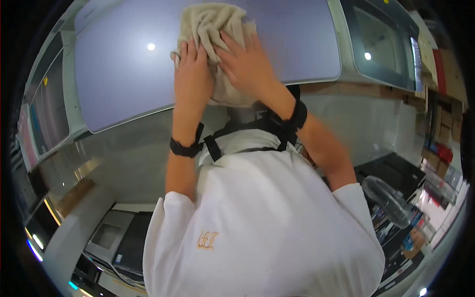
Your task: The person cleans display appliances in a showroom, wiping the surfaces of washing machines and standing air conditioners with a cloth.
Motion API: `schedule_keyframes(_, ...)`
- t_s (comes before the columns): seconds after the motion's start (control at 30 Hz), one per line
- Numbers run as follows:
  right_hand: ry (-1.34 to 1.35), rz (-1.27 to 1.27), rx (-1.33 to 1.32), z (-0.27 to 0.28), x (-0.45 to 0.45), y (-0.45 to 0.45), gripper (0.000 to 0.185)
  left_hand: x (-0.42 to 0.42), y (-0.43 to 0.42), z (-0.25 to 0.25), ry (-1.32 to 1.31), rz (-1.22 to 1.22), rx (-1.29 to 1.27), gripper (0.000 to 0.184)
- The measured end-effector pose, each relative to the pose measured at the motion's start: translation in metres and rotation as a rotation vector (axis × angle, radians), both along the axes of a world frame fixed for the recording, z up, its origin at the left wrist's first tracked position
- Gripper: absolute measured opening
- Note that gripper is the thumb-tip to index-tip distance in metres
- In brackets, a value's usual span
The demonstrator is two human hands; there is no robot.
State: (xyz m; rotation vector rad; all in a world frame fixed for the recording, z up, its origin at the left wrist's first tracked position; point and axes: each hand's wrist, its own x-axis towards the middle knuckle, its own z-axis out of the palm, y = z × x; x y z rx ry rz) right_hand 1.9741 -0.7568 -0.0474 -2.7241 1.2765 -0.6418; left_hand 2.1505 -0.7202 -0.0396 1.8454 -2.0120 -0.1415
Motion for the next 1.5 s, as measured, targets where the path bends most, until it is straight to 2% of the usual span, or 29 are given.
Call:
schedule_keyframes(0.17,-0.071,-0.003,0.107,0.012,-0.033,0.044,0.051,-0.022,0.048,-0.006,-0.130,0.042,0.008,0.062)
schedule_keyframes(0.27,0.049,-0.123,0.119,0.021,-0.052,0.048,0.050,-0.033,0.053,0.009,-0.171,0.042,0.028,0.063)
schedule_keyframes(0.37,0.097,-0.122,0.098,0.020,-0.060,0.022,0.050,-0.050,0.033,0.005,-0.101,0.025,-0.020,0.064)
schedule_keyframes(0.57,0.079,-0.123,0.055,0.009,-0.052,-0.048,0.042,-0.079,-0.027,0.004,-0.173,0.012,-0.015,0.056)
schedule_keyframes(0.7,0.040,-0.123,0.107,0.010,-0.060,-0.021,0.044,-0.067,-0.015,-0.014,-0.069,-0.031,-0.088,0.053)
schedule_keyframes(0.87,0.102,-0.090,0.022,0.019,-0.090,0.036,0.048,-0.056,0.024,0.007,-0.098,-0.095,0.022,0.060)
schedule_keyframes(0.97,0.171,-0.065,0.015,0.022,-0.094,0.020,0.047,-0.055,0.012,0.013,-0.103,-0.130,0.065,0.058)
schedule_keyframes(1.07,0.179,-0.129,0.217,0.029,-0.091,-0.024,0.045,-0.057,-0.022,0.013,-0.089,-0.148,0.033,0.054)
schedule_keyframes(1.2,-0.008,-0.111,0.158,0.019,-0.085,-0.050,0.044,-0.070,-0.042,0.003,-0.080,-0.092,-0.023,0.050)
schedule_keyframes(1.4,0.010,-0.174,0.035,0.016,-0.098,0.015,0.047,-0.073,0.003,-0.007,-0.089,-0.066,-0.064,0.053)
schedule_keyframes(1.5,0.048,-0.165,0.146,0.025,-0.115,0.023,0.051,-0.070,0.013,0.005,-0.051,-0.098,-0.016,0.052)
